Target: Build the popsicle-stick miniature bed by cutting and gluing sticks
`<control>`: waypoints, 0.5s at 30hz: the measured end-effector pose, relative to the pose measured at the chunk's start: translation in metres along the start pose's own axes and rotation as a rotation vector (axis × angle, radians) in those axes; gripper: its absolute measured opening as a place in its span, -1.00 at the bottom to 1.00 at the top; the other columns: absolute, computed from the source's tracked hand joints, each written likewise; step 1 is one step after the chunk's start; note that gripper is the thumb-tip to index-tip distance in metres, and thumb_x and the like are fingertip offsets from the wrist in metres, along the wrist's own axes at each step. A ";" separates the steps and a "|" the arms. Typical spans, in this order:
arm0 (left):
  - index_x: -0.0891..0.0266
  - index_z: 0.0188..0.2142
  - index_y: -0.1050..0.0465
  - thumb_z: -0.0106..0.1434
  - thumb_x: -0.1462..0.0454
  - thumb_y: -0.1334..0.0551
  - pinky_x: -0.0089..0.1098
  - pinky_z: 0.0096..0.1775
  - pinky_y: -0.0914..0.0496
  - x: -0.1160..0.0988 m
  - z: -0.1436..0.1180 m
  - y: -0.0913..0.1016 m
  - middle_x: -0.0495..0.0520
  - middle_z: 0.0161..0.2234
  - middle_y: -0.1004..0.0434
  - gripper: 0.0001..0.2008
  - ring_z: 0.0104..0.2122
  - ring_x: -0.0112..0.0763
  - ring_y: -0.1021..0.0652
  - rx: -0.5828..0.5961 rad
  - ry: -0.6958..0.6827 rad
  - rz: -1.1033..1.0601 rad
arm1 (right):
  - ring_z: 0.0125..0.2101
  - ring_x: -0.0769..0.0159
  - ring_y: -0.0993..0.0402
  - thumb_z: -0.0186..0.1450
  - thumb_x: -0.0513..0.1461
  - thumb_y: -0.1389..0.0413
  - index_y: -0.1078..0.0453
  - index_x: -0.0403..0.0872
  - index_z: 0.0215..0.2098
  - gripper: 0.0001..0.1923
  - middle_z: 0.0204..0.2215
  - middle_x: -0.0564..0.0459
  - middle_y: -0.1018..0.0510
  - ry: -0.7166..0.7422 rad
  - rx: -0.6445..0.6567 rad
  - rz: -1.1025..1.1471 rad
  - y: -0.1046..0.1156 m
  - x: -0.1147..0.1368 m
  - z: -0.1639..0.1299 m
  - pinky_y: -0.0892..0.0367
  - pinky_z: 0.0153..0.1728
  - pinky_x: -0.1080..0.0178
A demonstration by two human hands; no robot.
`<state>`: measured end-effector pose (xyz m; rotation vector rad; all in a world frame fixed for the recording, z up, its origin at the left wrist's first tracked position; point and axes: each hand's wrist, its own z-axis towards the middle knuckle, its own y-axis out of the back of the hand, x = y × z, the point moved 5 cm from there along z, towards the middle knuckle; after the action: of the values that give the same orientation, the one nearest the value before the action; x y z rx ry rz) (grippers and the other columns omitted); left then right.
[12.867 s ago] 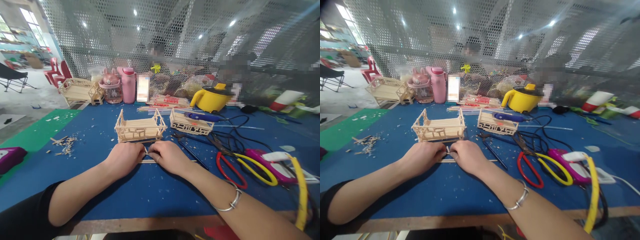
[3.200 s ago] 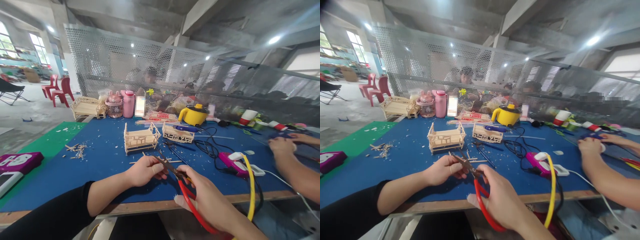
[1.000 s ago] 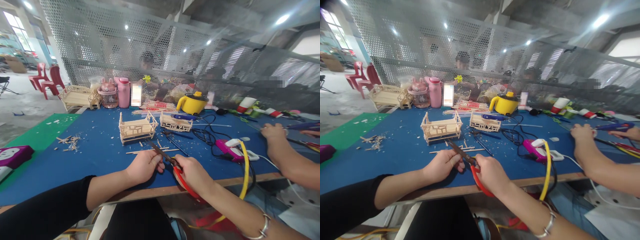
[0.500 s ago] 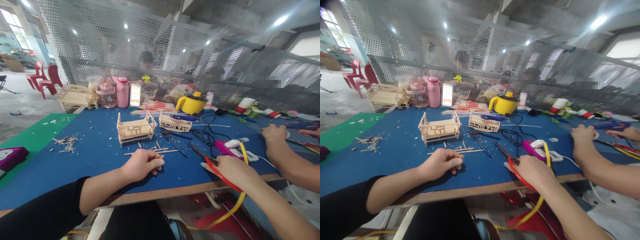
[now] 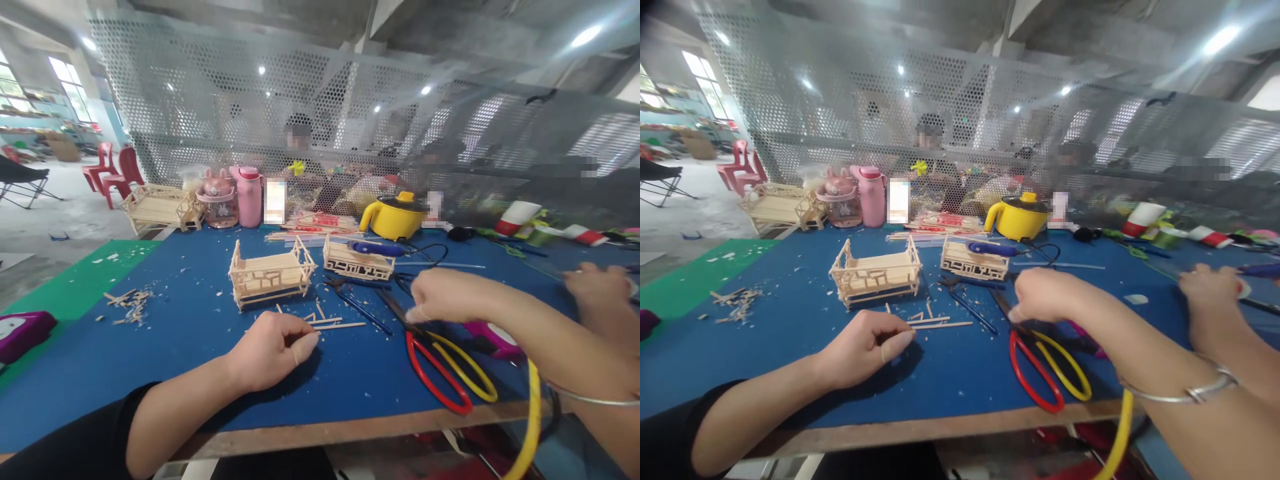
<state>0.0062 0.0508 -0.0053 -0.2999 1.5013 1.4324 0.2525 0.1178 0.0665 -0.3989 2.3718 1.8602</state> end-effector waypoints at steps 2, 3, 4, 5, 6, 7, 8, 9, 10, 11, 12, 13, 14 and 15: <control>0.24 -0.37 -0.44 0.27 0.18 -0.03 -0.49 -0.41 -0.23 -0.003 0.000 -0.001 -0.02 -0.48 -0.43 -0.73 -0.48 -0.47 -0.36 0.014 -0.011 -0.018 | -0.47 0.17 -0.47 0.08 -0.14 -0.08 -0.47 -0.03 -0.45 -0.83 -0.48 -0.03 -0.56 -0.007 -0.329 -0.020 0.019 -0.005 0.016 -0.26 -0.51 0.23; 0.23 -0.37 -0.42 0.28 0.18 -0.01 -0.49 -0.41 -0.24 -0.003 0.000 -0.002 -0.02 -0.48 -0.43 -0.74 -0.48 -0.47 -0.36 0.023 -0.010 -0.018 | -0.32 0.12 -0.48 0.09 -0.20 -0.05 -0.46 -0.04 -0.27 -0.75 -0.31 -0.08 -0.57 -0.014 -0.483 -0.043 0.025 -0.007 0.025 -0.29 -0.42 0.20; 0.22 -0.38 -0.39 0.29 0.19 0.01 -0.48 -0.40 -0.24 -0.004 0.000 -0.004 -0.02 -0.48 -0.42 -0.74 -0.48 -0.46 -0.36 0.033 -0.011 -0.013 | -0.18 0.08 -0.45 0.08 -0.26 -0.04 -0.40 -0.08 -0.10 -0.61 -0.15 -0.13 -0.53 -0.007 -0.595 -0.069 0.028 -0.009 0.035 -0.30 -0.31 0.17; 0.21 -0.39 -0.35 0.30 0.20 0.03 -0.48 -0.39 -0.25 -0.005 0.000 -0.005 -0.01 -0.47 -0.41 -0.74 -0.48 -0.46 -0.36 0.043 -0.018 -0.005 | -0.07 0.05 -0.38 0.05 -0.32 -0.04 -0.31 -0.12 0.02 -0.48 -0.02 -0.18 -0.46 0.026 -0.637 -0.087 0.027 -0.009 0.046 -0.29 -0.20 0.14; 0.21 -0.40 -0.32 0.31 0.21 0.06 -0.47 -0.38 -0.25 -0.006 0.000 -0.006 0.00 -0.47 -0.41 -0.74 -0.48 -0.45 -0.36 0.053 -0.033 0.005 | 0.00 0.03 -0.33 0.02 -0.34 -0.05 -0.25 -0.14 0.08 -0.39 0.05 -0.20 -0.39 0.057 -0.620 -0.081 0.024 -0.009 0.059 -0.26 -0.13 0.11; 0.20 -0.40 -0.29 0.31 0.22 0.08 -0.46 -0.38 -0.26 -0.007 -0.001 -0.007 0.01 -0.46 -0.40 -0.75 -0.47 -0.44 -0.36 0.060 -0.057 0.015 | 0.01 0.02 -0.33 0.00 -0.36 -0.06 -0.24 -0.14 0.10 -0.36 0.06 -0.20 -0.39 0.078 -0.558 -0.050 0.020 -0.011 0.071 -0.25 -0.11 0.11; 0.19 -0.40 -0.26 0.31 0.24 0.10 -0.45 -0.37 -0.26 -0.008 -0.002 -0.006 0.02 -0.46 -0.40 -0.76 -0.47 -0.43 -0.36 0.067 -0.094 0.025 | -0.04 0.02 -0.37 0.00 -0.36 -0.06 -0.27 -0.13 0.08 -0.38 0.01 -0.19 -0.44 0.094 -0.489 -0.011 0.017 -0.012 0.082 -0.26 -0.14 0.12; 0.18 -0.40 -0.24 0.31 0.25 0.10 -0.43 -0.37 -0.26 -0.009 -0.004 -0.006 0.02 -0.46 -0.39 -0.77 -0.48 -0.42 -0.36 0.074 -0.149 0.031 | -0.09 0.03 -0.42 0.01 -0.36 -0.06 -0.31 -0.13 0.04 -0.42 -0.05 -0.18 -0.49 0.108 -0.430 0.030 0.014 -0.013 0.091 -0.28 -0.17 0.15; 0.17 -0.39 -0.22 0.30 0.25 0.10 -0.42 -0.38 -0.27 -0.011 -0.007 -0.003 0.03 -0.46 -0.38 -0.81 -0.48 -0.41 -0.36 0.075 -0.220 0.031 | -0.14 0.06 -0.45 0.04 -0.35 -0.05 -0.35 -0.13 0.00 -0.49 -0.12 -0.16 -0.53 0.129 -0.390 0.063 0.014 -0.013 0.097 -0.29 -0.21 0.18; 0.16 -0.37 -0.19 0.29 0.25 0.08 -0.41 -0.38 -0.27 -0.012 -0.010 0.001 0.04 -0.46 -0.38 -0.85 -0.48 -0.40 -0.37 0.069 -0.296 0.026 | -0.17 0.08 -0.47 0.07 -0.33 -0.03 -0.38 -0.13 -0.04 -0.54 -0.16 -0.15 -0.55 0.154 -0.373 0.087 0.014 -0.013 0.101 -0.29 -0.23 0.20; 0.15 -0.36 -0.17 0.27 0.24 0.06 -0.39 -0.38 -0.28 -0.012 -0.014 0.007 0.05 -0.45 -0.38 -0.89 -0.47 -0.38 -0.39 0.045 -0.374 0.015 | -0.18 0.09 -0.48 0.10 -0.32 -0.02 -0.39 -0.14 -0.05 -0.58 -0.17 -0.14 -0.56 0.179 -0.371 0.104 0.016 -0.013 0.103 -0.29 -0.23 0.22; 0.13 -0.34 -0.15 0.27 0.23 0.03 -0.38 -0.38 -0.29 -0.011 -0.019 0.015 0.06 -0.44 -0.39 -0.93 -0.45 -0.37 -0.40 0.000 -0.445 0.000 | -0.16 0.10 -0.47 0.13 -0.30 -0.02 -0.39 -0.15 -0.05 -0.60 -0.15 -0.14 -0.55 0.196 -0.370 0.116 0.017 -0.013 0.105 -0.29 -0.22 0.24; 0.12 -0.33 -0.13 0.26 0.22 0.01 -0.37 -0.37 -0.30 -0.009 -0.023 0.026 0.07 -0.41 -0.41 -0.95 -0.42 -0.36 -0.42 -0.062 -0.496 -0.014 | -0.16 0.10 -0.47 0.15 -0.27 -0.04 -0.38 -0.14 -0.04 -0.60 -0.13 -0.14 -0.55 0.204 -0.375 0.134 0.018 -0.013 0.106 -0.29 -0.22 0.24; 0.10 -0.33 -0.12 0.26 0.21 0.00 -0.36 -0.36 -0.31 -0.005 -0.028 0.038 0.07 -0.38 -0.42 -0.95 -0.40 -0.35 -0.44 -0.156 -0.533 -0.028 | -0.17 0.10 -0.48 0.15 -0.24 -0.06 -0.37 -0.14 -0.03 -0.60 -0.13 -0.14 -0.54 0.206 -0.381 0.169 0.018 -0.014 0.108 -0.30 -0.22 0.23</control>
<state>-0.0329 0.0352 0.0161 -0.0238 0.9529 1.4648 0.2521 0.2278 0.0601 -0.4526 2.2226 2.4710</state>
